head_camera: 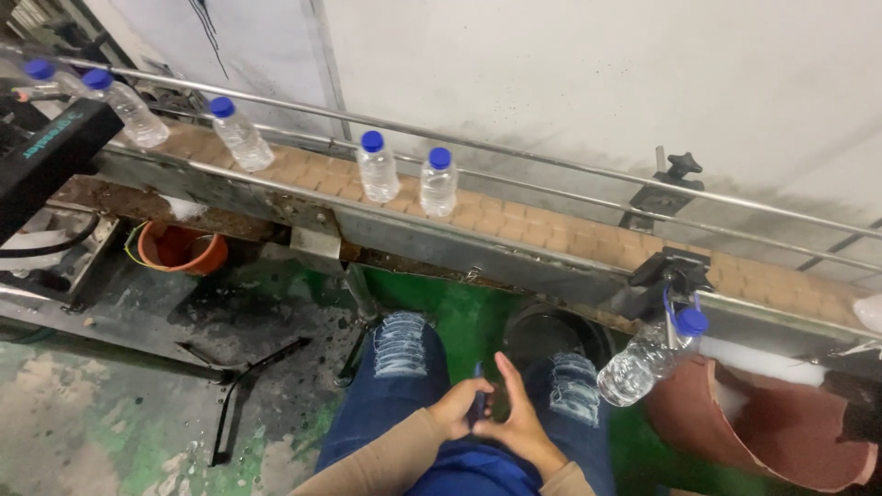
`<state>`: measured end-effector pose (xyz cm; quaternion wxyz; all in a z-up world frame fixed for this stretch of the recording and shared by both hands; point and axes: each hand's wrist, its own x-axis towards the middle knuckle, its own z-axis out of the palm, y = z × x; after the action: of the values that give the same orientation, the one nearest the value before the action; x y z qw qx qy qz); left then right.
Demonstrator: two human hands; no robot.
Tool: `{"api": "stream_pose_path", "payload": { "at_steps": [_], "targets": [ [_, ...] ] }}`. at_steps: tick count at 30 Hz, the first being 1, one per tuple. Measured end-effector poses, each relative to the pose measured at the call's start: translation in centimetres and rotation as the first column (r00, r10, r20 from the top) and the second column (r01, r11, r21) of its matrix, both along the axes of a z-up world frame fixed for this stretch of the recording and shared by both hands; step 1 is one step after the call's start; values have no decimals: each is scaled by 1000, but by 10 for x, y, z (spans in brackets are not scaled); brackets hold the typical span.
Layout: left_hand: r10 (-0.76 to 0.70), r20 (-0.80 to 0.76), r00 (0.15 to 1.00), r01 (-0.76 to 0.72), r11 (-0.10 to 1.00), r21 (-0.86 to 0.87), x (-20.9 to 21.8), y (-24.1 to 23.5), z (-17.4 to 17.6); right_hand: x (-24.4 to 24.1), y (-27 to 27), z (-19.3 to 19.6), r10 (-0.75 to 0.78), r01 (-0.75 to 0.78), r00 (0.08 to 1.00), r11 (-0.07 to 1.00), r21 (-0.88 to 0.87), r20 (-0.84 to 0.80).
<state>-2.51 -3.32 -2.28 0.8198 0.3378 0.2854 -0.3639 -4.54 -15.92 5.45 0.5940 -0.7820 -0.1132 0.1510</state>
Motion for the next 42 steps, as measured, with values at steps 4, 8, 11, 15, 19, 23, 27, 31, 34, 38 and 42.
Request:
{"api": "stream_pose_path", "payload": {
  "at_steps": [4, 8, 11, 15, 19, 23, 27, 31, 34, 38, 42],
  "targets": [
    [-79, 45, 996, 81, 996, -44, 3, -2, 19, -7, 11, 4, 213, -224, 974, 944, -242, -71],
    [-279, 91, 956, 275, 960, 55, 1, 3, 7, -3, 11, -9, 183, -154, 981, 939, -309, 66],
    [-346, 87, 934, 337, 936, 103, 1, 6, 13, -1, 14, -4, 105, -106, 994, 944, -313, -22],
    [-339, 98, 936, 330, 939, 95, -1, 11, 27, -2, 14, 1, 56, -57, 998, 956, -288, -12],
    [-290, 187, 939, 270, 955, 127, -3, 8, 11, -1, 11, -2, 31, -40, 999, 975, -217, -45],
    [-175, 358, 917, 114, 976, 184, -3, 9, 24, 4, 8, -8, -232, 256, 957, 958, 131, -173],
    [-185, 374, 909, 39, 930, 366, 2, 16, 41, 8, 0, -36, -421, 418, 889, 907, -56, -181],
    [-90, 370, 925, 6, 975, 222, -1, 15, 45, 9, 2, -30, -475, 483, 867, 875, 18, -153],
    [33, 388, 921, -70, 994, 82, 0, 11, 33, 15, 2, -26, -507, 517, 853, 852, 82, -122],
    [129, 342, 931, -132, 991, -13, 2, 12, 32, 24, -6, -31, -407, 515, 851, 771, 374, -331],
    [28, 505, 863, -45, 999, 21, 3, 14, 18, 47, 12, 37, 14, 267, 929, 667, 696, -369]
  ]
}}
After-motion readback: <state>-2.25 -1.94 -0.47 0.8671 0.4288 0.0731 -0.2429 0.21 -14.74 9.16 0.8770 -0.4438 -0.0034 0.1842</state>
